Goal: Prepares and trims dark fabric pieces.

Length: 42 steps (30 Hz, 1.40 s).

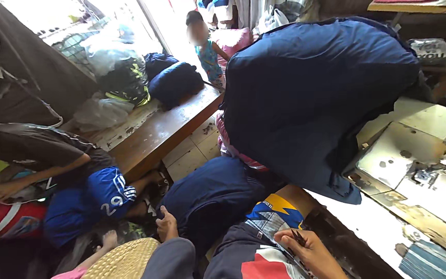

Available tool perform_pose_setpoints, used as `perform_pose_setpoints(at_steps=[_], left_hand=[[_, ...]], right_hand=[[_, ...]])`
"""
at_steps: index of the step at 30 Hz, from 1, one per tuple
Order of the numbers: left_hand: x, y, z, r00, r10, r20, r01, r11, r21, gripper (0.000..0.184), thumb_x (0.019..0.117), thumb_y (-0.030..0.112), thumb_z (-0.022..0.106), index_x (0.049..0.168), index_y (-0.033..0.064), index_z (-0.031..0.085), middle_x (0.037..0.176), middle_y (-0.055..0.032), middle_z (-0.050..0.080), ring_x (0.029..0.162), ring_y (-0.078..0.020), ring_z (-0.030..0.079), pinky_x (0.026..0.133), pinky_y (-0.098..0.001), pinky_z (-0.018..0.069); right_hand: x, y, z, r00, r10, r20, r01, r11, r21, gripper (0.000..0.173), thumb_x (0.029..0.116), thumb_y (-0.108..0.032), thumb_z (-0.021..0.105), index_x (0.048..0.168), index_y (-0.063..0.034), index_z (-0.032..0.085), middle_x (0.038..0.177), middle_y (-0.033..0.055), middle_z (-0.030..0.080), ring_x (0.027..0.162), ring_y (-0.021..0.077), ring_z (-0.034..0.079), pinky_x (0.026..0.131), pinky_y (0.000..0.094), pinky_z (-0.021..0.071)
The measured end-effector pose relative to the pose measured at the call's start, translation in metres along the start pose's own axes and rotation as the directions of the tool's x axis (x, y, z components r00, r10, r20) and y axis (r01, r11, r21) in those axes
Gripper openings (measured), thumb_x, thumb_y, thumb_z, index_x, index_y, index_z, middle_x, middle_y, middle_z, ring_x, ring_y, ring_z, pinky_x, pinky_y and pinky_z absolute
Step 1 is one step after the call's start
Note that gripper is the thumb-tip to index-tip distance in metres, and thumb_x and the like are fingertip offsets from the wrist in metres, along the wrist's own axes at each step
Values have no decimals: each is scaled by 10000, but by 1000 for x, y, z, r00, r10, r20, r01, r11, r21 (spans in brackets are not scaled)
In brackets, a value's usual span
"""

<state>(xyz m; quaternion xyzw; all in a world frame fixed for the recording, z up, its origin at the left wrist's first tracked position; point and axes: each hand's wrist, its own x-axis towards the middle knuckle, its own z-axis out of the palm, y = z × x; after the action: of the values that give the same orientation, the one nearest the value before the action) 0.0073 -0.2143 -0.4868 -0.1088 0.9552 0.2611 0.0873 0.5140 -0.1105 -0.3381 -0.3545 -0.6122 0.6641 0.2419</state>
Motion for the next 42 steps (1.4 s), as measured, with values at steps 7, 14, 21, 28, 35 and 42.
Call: perform_pose_setpoints(at_steps=[7,14,21,28,35,42], left_hand=[[7,1,7,999,-37,-6,37,999,37,820,1023,709,271,1444,67,560,1359,-271,621,1275,-447,593,1021,-638,467],[28,10,-5,974,46,222,-114,946,303,828,1070,617,156,1462,-24,506,1443,-293,548,1348,-435,537,1078,-621,436],[-26,152,-41,682,653,330,-720,678,145,498,1023,193,543,1456,-48,499,1423,-337,530,1328,-496,521,1085,-661,415],[-298,268,4,-365,931,23,-728,-270,-630,340,1000,230,664,1289,51,676,1421,-116,604,1325,-234,574,1113,-428,495],[-457,237,26,-792,575,208,-527,-469,-709,358,923,525,703,1083,204,712,1140,7,658,1125,-185,606,985,-433,506],[-437,248,20,-772,532,349,-530,-234,-815,174,947,306,735,1003,141,719,966,4,665,947,-144,632,894,-373,537]], right_hand=[[-9,-1,4,998,65,4,-65,998,-16,202,1026,-142,615,1121,-60,773,1030,25,776,801,52,691,742,246,569],[-8,0,5,996,85,-27,-85,996,-8,212,1031,-143,601,1126,-60,771,1018,15,775,726,34,664,664,228,552],[-10,0,6,990,92,-109,-92,996,3,208,1029,-147,605,1123,-71,775,1005,11,773,665,26,628,605,224,530],[-19,3,-2,980,161,-119,-161,987,10,227,1043,-227,600,1137,-106,768,1048,6,765,891,86,702,817,309,586],[-30,6,-5,955,160,-249,-144,986,80,214,1035,-190,608,1133,-92,771,1032,18,772,868,89,706,786,295,587],[-31,0,-19,964,140,-227,-120,988,101,214,1033,-191,609,1135,-103,775,999,5,764,725,57,646,656,253,546]])
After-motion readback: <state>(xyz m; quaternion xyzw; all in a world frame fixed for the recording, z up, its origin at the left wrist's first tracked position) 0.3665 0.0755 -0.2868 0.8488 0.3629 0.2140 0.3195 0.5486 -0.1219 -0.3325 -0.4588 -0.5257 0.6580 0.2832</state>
